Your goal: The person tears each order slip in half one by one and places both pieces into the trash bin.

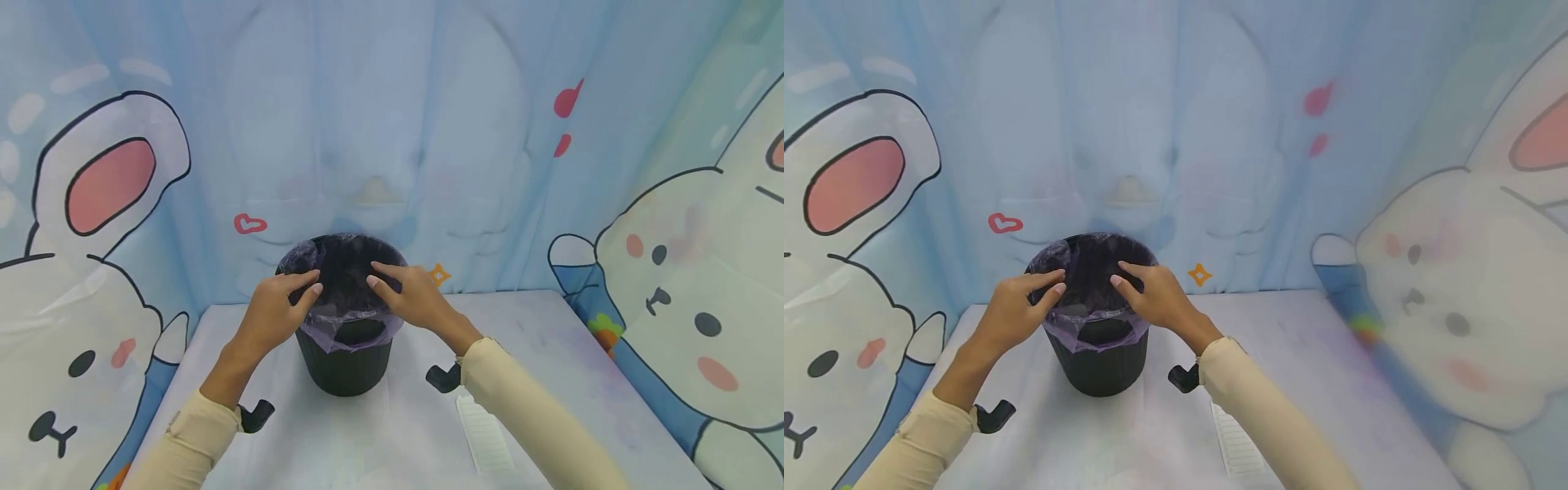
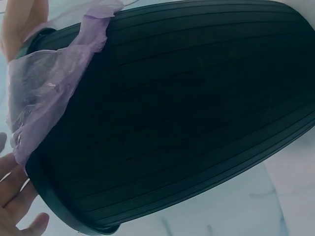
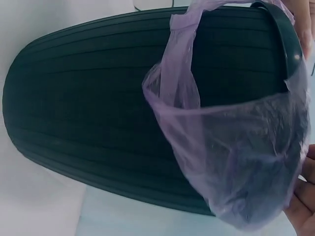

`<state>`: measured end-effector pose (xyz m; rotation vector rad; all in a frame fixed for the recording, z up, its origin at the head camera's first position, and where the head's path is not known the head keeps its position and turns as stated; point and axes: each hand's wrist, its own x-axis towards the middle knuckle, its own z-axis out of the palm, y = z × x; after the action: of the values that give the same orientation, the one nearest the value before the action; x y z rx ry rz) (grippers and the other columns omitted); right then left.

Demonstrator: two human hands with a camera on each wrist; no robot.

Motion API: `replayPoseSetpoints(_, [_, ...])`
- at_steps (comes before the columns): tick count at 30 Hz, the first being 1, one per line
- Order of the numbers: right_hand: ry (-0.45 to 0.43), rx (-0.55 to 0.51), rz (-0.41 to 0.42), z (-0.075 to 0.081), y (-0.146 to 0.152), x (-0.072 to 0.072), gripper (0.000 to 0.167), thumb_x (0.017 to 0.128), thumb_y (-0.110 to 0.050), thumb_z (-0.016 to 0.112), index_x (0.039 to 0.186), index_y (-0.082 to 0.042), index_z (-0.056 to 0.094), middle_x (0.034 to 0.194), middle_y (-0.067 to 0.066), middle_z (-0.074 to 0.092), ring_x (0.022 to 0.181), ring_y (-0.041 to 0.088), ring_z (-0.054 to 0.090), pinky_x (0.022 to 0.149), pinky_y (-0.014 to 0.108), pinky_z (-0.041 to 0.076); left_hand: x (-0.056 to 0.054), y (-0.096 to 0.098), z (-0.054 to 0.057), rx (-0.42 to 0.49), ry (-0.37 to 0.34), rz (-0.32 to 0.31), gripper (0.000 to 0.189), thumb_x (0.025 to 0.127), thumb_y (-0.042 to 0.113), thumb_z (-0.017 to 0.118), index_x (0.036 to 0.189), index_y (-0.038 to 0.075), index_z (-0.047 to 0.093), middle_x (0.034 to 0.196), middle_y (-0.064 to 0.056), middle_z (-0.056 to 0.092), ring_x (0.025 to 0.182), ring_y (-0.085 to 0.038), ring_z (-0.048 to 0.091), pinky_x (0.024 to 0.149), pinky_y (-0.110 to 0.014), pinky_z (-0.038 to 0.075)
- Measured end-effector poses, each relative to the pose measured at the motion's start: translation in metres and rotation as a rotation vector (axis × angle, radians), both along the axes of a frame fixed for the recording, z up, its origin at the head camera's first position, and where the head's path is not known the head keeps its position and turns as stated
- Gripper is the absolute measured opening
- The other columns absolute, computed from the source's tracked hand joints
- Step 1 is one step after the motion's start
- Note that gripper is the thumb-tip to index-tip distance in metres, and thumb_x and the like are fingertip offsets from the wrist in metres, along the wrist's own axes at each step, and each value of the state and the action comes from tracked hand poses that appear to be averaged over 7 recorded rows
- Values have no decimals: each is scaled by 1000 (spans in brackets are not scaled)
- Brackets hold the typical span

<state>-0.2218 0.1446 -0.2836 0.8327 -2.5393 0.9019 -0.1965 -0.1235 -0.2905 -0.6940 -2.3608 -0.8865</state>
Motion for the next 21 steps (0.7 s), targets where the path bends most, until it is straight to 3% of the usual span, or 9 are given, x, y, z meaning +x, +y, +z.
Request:
replayPoseSetpoints(3, [40,-10,-43,1,13,5,46,104,-34,55,143,-9,56,45,-5,44,36,6,20,59,37,49,3,2,3,-19,-2,-11,41,98,23,66,135,5,64,130,-16,67,123,-37,62,112,-60,38])
replayPoseSetpoints(4, [64,-11,-56,2,19,8,45,104,-33,55,141,-8,58,46,-2,47,36,7,22,73,44,54,5,3,4,-25,3,-15,43,98,24,66,136,6,63,131,-16,67,124,-37,62,114,-61,35])
replayPoseSetpoints(5, [87,-13,-68,2,26,11,43,104,-31,56,140,-7,59,48,0,49,36,10,23,74,48,53,8,3,5,-31,9,-20,43,97,24,67,136,6,62,132,-16,67,124,-37,61,115,-61,33])
replayPoseSetpoints(8, [147,-27,-116,0,48,22,37,103,-26,58,132,-3,66,72,10,72,53,19,59,96,55,51,19,2,7,-53,45,-35,45,96,23,68,137,5,62,133,-15,66,124,-36,62,116,-63,30])
replayPoseSetpoints(11, [147,-41,-178,-6,71,35,32,101,-23,62,122,-1,71,109,14,76,92,29,74,83,49,59,34,-4,8,-71,122,-46,45,92,19,73,134,5,64,131,-16,67,121,-36,64,114,-64,31])
replayPoseSetpoints(12, [135,-36,-202,-9,78,39,30,101,-23,63,119,-1,72,116,14,74,105,31,72,89,50,58,41,-7,7,-73,151,-45,46,90,17,74,133,4,64,129,-16,68,120,-36,64,113,-65,32])
replayPoseSetpoints(16, [18,42,-290,-30,102,49,24,99,-21,65,110,-2,75,104,12,77,95,31,73,81,48,60,67,-24,4,-99,255,-39,46,87,16,77,130,4,67,124,-16,70,116,-36,66,109,-67,36])
replayPoseSetpoints(19, [-103,122,-337,-53,116,50,19,97,-19,68,105,-3,75,96,10,77,88,26,72,75,43,60,88,-34,0,-119,285,-48,43,98,35,65,129,5,67,122,-15,72,114,-34,67,107,-67,37])
replayPoseSetpoints(21, [-181,184,-358,-70,122,47,19,95,-18,70,104,-3,75,95,9,76,85,23,71,74,41,60,100,-39,-3,-131,292,-55,52,103,48,51,129,6,68,121,-13,72,113,-33,68,105,-67,38])
